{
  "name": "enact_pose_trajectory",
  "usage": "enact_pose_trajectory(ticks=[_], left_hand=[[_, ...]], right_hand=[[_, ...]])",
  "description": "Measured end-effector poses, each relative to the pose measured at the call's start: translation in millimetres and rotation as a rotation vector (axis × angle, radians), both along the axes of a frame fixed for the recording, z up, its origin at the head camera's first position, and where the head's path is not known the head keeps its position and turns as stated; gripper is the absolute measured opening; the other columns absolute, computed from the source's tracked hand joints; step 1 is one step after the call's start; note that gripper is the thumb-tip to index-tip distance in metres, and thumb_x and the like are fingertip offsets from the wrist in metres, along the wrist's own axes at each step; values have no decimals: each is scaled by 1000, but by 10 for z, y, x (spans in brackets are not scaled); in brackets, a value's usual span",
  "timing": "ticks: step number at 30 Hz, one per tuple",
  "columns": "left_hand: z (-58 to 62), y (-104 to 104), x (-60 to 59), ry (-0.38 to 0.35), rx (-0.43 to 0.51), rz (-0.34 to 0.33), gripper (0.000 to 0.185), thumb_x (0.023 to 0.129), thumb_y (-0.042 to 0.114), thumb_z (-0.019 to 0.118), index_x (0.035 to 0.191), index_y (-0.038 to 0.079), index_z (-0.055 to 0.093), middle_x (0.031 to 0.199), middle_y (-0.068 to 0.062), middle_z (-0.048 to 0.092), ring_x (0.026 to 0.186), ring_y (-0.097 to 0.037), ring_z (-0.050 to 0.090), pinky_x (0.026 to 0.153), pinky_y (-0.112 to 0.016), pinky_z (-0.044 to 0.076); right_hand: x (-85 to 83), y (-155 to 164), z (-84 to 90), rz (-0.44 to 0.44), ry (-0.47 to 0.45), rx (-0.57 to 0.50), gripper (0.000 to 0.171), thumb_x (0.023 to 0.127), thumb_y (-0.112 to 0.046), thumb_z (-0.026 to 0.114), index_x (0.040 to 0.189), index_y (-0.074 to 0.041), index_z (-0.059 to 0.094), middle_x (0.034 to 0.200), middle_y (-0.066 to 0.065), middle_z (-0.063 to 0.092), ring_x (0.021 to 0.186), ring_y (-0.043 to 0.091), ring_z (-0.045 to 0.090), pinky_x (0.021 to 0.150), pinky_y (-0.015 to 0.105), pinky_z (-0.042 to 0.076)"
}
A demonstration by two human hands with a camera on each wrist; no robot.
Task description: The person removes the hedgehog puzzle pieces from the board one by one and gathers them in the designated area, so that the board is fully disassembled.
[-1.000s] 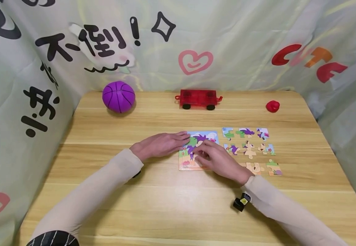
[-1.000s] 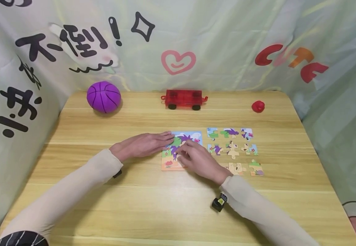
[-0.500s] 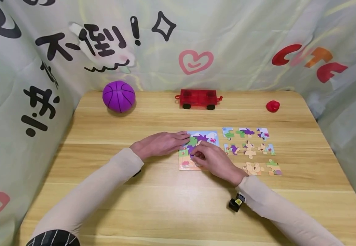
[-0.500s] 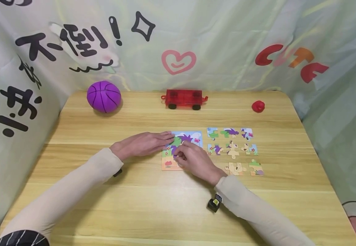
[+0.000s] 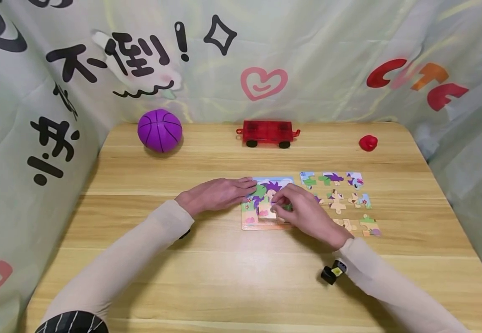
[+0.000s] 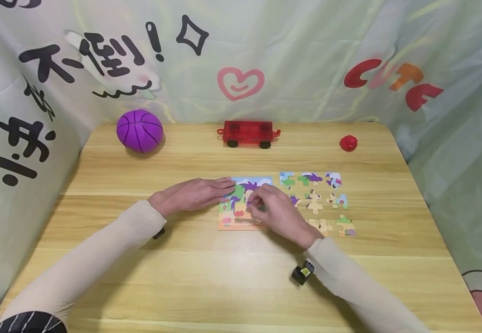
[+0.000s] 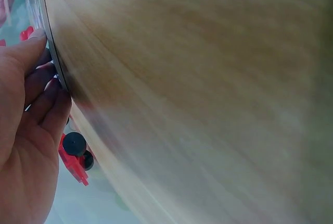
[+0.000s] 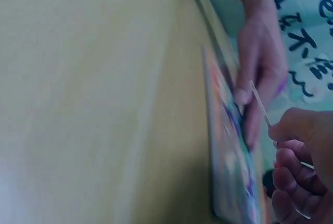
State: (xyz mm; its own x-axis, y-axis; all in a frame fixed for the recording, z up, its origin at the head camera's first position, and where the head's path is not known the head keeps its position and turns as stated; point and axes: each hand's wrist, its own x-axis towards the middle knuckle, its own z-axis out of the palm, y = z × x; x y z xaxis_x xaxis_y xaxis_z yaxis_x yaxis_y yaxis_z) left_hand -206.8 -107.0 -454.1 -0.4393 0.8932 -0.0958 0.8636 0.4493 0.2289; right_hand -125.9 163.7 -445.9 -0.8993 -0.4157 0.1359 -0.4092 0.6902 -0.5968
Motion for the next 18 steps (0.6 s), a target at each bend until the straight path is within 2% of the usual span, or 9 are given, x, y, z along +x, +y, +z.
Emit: enact_pose_trajectory(ticks=[6,10,13,18], left_hand=[[7,3,0,-1,-2,1,48,107,30,47,152,13,42,159,-2,39,149,-20,32,116,-38,38],[12,3,-3,-1,-8,-6,48,107,29,47,152,13,42,159,-2,39,149,-21,32,116,-38,38],[15,2,-6,-3,-8,-8,48,107,29,48,152,12,43,158,-2,39,149,-21,32,116,-38,38],[10,3,-6,-9,-3,-6,48,107,29,48,151,13,43,158,-2,40,149,-21,33,115,-38,39]], right_hand=[[16,387,140,-44,39,4,13,93,-19,73,104,-14,70,97,-6,63,87,11,61,74,33,58],[38,672,182,-69,86,7,11,91,-14,74,101,-16,71,95,-7,64,85,10,60,71,29,57],[70,848,179,-71,108,18,12,89,-11,75,99,-16,70,92,-8,63,83,9,59,70,26,55],[152,1032,89,-62,67,40,15,88,-11,77,98,-18,69,91,-12,61,81,5,58,69,23,56]])
